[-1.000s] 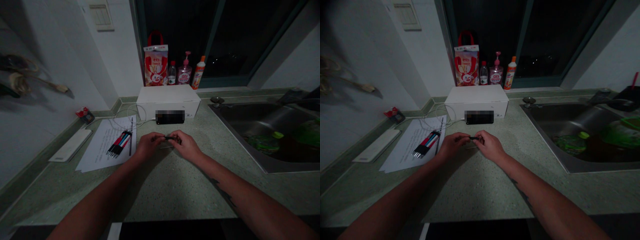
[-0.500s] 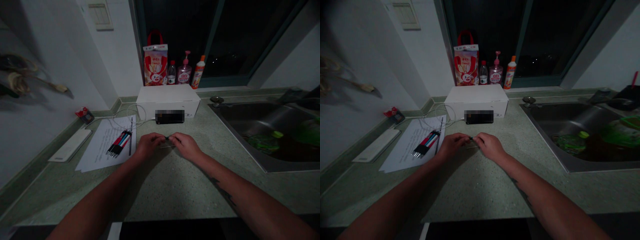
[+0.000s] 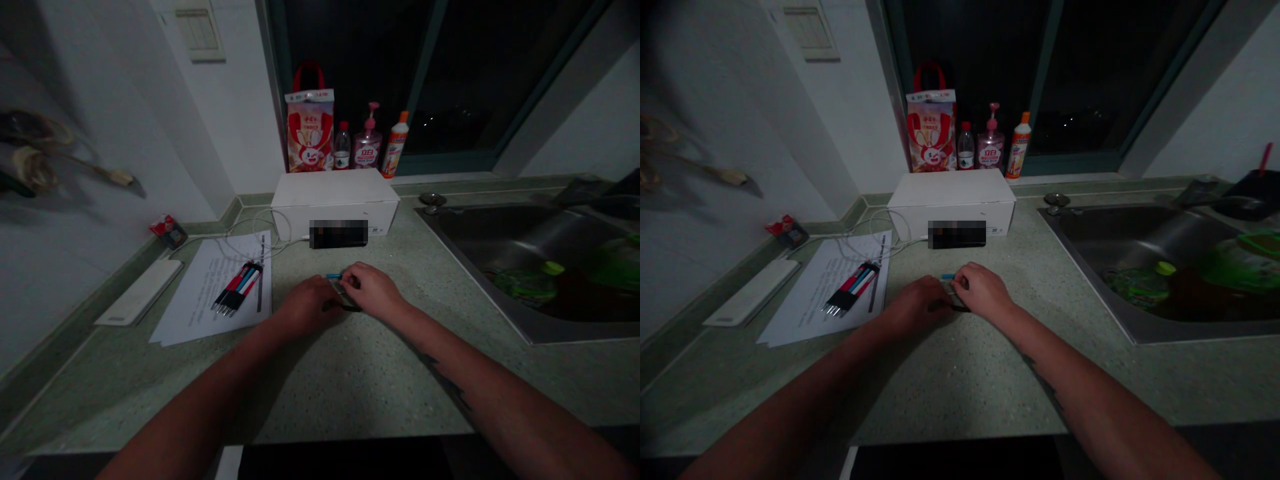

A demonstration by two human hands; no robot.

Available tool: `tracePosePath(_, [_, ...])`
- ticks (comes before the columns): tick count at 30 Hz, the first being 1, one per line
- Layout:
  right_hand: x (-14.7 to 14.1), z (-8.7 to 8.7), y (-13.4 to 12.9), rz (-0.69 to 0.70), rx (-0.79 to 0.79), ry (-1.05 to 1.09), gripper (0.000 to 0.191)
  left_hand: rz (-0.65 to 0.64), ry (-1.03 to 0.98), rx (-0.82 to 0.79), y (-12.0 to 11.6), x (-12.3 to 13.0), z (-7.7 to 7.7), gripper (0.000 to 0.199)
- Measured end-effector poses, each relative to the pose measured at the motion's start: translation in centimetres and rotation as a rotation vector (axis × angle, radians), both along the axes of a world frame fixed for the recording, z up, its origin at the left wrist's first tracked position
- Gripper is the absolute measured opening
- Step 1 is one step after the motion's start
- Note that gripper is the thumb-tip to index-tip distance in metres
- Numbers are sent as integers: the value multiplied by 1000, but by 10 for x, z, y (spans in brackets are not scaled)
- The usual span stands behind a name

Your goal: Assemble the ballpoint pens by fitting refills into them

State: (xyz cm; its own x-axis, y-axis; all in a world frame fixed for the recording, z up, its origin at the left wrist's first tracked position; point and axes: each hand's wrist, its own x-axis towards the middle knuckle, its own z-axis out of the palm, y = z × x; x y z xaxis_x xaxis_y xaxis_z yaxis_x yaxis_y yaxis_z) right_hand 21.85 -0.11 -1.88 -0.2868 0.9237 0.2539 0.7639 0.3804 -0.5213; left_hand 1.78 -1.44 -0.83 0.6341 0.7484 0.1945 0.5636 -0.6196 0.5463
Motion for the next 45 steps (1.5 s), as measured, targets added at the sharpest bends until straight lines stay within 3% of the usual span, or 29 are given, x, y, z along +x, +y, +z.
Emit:
tracePosePath(3, [-1,0,-2,47,-8,-91,6,-3,45,6,0,-1,2,10])
tracePosePath(5, [-1,0,-2,71,-11,-126,6,118,29,-6,4,-4,3,12])
tracePosePath(8, [-1,1,-1,95,-5,-160,6,397,20,46,15,-13,2,10])
tracePosePath(10, [-1,2,-1,111,6,-179,9,471,51,66,21,-19,-1,15])
tracePosePath(19, [0,-1,0,146,61,-242,10,408,180,96,31,-20,-11,14])
tracePosePath(25, [3,5,1,81,80,-220,10,456,84,20,30,-20,-9,17])
tracePosePath(31, [6,7,2,41,73,-220,12,338,44,72,30,-22,-10,28])
tracePosePath(45, [7,6,2,65,104,-202,14,315,66,13,27,-19,-7,31])
